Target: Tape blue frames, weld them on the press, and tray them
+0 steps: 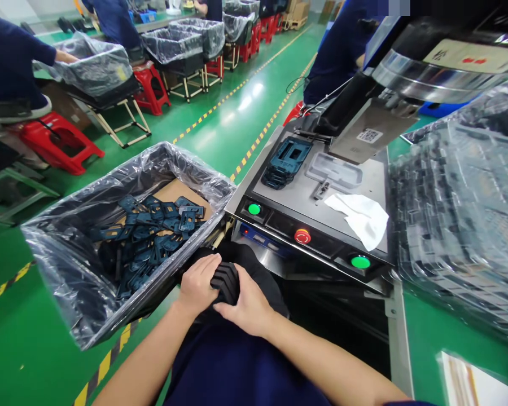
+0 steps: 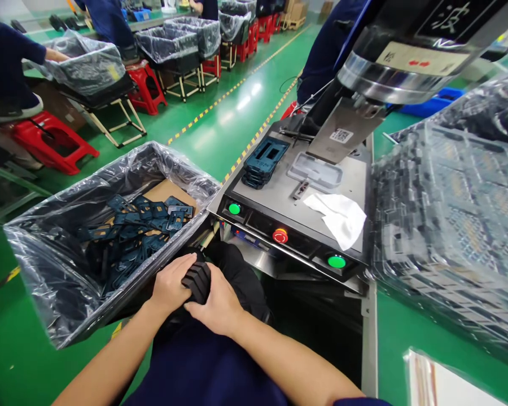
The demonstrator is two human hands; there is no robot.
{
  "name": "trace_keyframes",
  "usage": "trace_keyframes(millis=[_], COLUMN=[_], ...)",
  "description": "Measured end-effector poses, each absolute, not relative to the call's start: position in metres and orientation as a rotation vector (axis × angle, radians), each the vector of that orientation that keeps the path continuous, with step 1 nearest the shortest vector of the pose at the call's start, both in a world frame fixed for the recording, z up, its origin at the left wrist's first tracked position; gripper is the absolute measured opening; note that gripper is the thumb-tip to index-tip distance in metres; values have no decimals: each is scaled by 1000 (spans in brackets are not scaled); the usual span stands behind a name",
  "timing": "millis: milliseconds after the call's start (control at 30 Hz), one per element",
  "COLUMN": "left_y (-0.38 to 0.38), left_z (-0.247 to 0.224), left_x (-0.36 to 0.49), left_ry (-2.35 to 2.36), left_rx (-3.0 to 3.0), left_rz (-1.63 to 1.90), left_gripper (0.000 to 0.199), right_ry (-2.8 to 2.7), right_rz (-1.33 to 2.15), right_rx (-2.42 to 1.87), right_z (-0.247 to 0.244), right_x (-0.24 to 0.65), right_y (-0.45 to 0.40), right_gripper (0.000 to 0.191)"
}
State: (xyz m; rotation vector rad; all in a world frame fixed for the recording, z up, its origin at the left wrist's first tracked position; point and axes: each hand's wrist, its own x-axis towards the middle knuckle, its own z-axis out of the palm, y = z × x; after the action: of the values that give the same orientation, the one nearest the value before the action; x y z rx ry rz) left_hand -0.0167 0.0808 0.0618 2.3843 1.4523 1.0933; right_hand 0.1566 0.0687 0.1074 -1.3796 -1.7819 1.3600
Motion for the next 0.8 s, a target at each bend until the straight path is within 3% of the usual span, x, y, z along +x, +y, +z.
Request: trace_keyframes(millis=[167,467,633,800], left_y=[70,72,74,78], left_z=[42,33,38,30], left_x=[-7,-1,-14,-31], left_ry=[1684,1692,1640,1613], left_rx=[2262,1999,1852,1304], left_rz=[879,553,688,1021], left_gripper=[55,60,65,90], right_ry=[-1699,-1543,-1468,-1429], right_rz=[1259,1365,1358,1236], right_rx=[-1478,-1591,-1650,-1478], right_z=[93,69,70,65], right_x=[152,157,167,173], right_y=[66,70,77,84], right_gripper=[51,45,46,51])
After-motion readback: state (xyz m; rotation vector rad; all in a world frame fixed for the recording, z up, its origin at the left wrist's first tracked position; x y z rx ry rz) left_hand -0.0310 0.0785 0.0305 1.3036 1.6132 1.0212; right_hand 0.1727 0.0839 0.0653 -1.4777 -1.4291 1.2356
